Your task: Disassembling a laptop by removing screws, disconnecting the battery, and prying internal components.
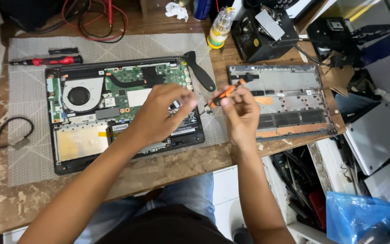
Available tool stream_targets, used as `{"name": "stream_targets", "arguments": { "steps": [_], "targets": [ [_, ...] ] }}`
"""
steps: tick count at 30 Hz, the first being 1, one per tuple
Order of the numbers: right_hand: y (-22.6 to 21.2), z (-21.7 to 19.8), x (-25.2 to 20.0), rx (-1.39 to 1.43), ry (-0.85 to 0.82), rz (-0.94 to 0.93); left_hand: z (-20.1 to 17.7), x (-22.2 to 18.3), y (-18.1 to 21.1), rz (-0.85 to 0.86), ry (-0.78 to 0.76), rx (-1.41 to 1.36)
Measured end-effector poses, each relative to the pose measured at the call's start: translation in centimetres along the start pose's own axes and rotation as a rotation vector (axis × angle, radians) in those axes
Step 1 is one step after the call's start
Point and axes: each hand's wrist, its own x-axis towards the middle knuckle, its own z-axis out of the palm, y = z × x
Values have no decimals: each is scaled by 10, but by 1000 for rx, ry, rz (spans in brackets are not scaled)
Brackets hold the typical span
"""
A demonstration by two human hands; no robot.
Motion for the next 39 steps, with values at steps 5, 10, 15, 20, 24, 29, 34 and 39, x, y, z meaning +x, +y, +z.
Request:
{"name": "stream_targets", "arguments": {
  "steps": [5,10,15,20,24,29,34,39],
  "targets": [
    [1,34,1,169,-61,62,-22,-18,23,-180,-91,-64],
    [16,57,-3,155,-149,30,-50,-47,14,-321,-9,-24],
    [5,97,-12,129,-289,38,-65,-77,5,-516,244,-173],
    [-3,130,-22,97,-361,59,-81,-92,13,-508,361,-179],
    [2,141,-26,82,-382,60,-90,-100,19,-502,404,-187],
    [4,156,-28,50,-434,13,-96,-106,19,-481,424,-180],
    [12,167,-28,-26,-488,-102,-94,-114,13,-451,454,-154],
    [14,173,-28,-91,-525,-153,-98,-123,15,-386,314,62]
  ]
}}
